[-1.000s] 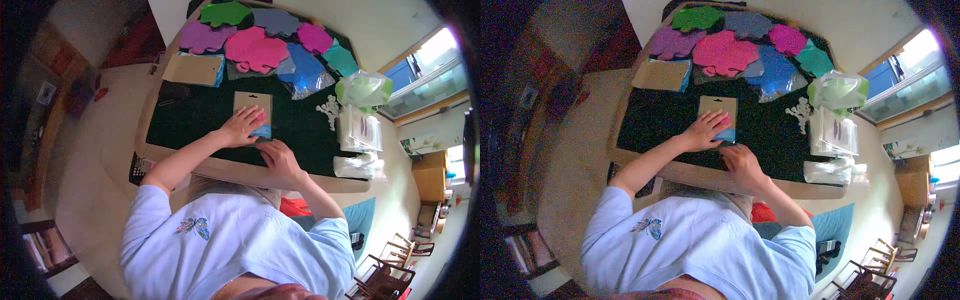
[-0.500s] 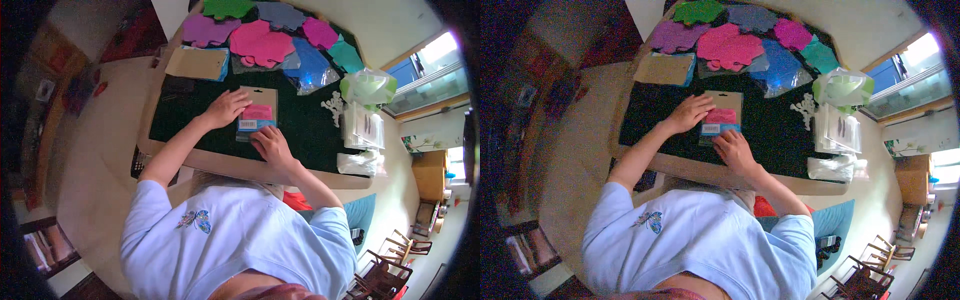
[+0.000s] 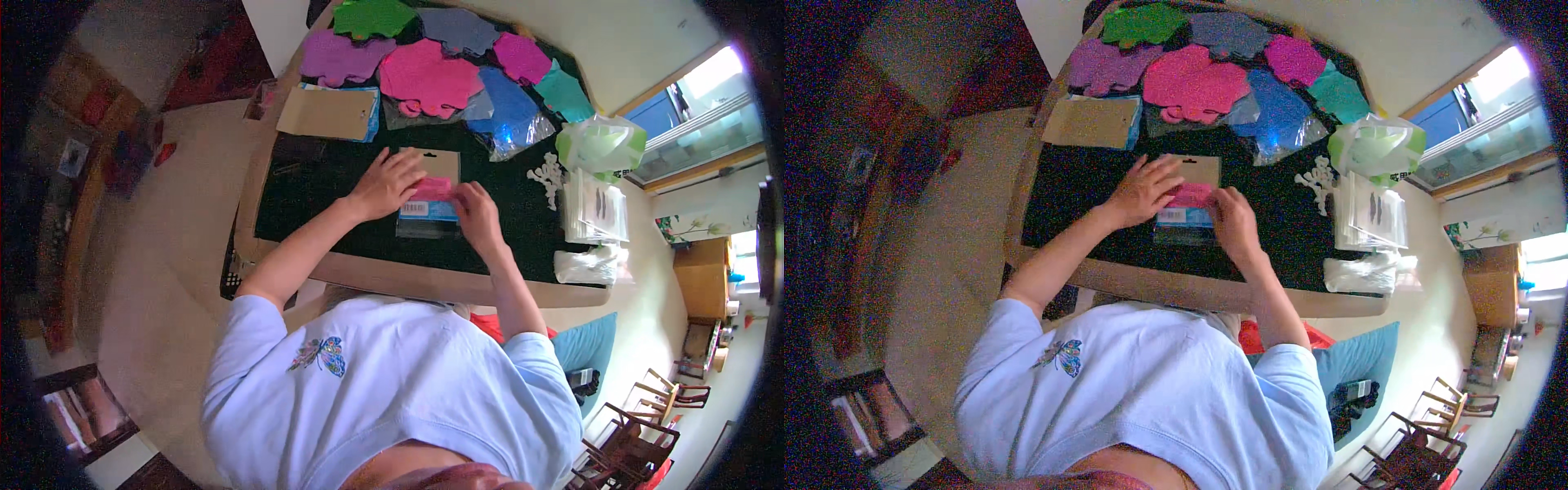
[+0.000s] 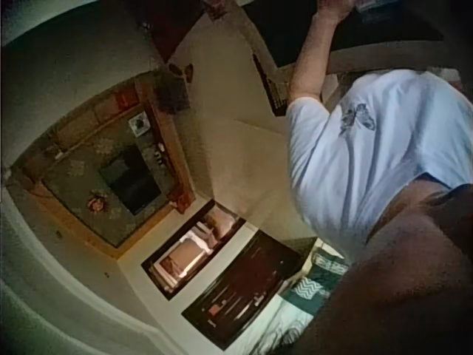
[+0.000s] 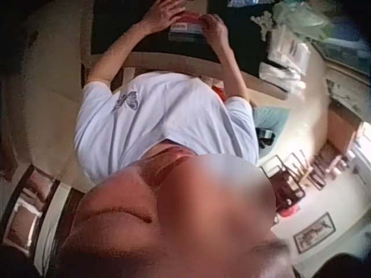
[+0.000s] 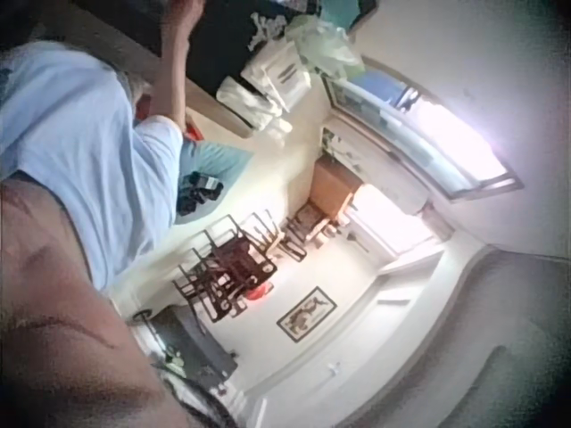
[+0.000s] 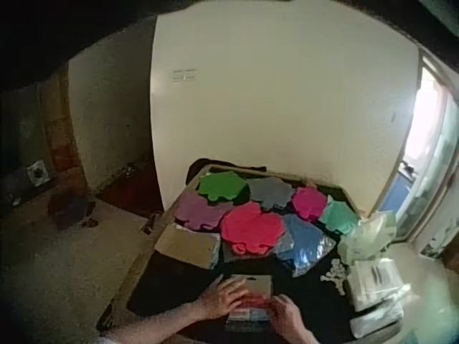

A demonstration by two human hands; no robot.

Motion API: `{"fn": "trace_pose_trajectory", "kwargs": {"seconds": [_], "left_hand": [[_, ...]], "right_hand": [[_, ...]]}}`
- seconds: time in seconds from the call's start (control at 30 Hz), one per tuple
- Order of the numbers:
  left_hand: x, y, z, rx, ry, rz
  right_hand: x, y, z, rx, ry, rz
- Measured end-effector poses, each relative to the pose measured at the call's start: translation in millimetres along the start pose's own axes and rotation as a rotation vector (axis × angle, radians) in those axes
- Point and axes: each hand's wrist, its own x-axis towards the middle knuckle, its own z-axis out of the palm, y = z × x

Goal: The person unpacks colorful products from plastic bags by hand, arranging them on a sorting table.

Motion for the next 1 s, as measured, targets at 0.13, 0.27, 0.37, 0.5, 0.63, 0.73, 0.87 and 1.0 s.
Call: {"fn": "trace_pose_trajectory", "kwargs": {"seconds": [0.13, 0.27, 0.37, 0.5, 0.63, 0.73, 0.87, 1.0], "left_hand": [[14, 3, 15, 0.011, -0.052, 0.202], [16, 0, 27, -0.079, -0.108, 0.155], [15, 1, 29, -0.092, -0.095, 0.155], [19, 0, 30, -0.15, -0.095, 0.118], [18, -3, 31, -0.137, -0.115, 0.125], [18, -3, 29, -0.151, -0.127, 0.118], [16, -2, 32, -0.112, -0.092, 0.149], [11, 16, 10, -0.169, 0.015, 0.122]], "right_hand": [[-9, 15, -5, -0.034, 0.003, -0.023], [-28, 10, -7, -0.365, -0.107, -0.185], [-26, -4, -9, -0.47, -0.125, -0.206], [-23, -1, 17, -0.521, -0.216, -0.358], [-36, -1, 33, -0.569, -0.188, -0.292], [-41, -9, 38, -0.599, -0.171, -0.248], [-44, -13, 37, -0.641, -0.128, -0.234], [-39, -15, 5, -0.318, -0.075, -0.236]]}}
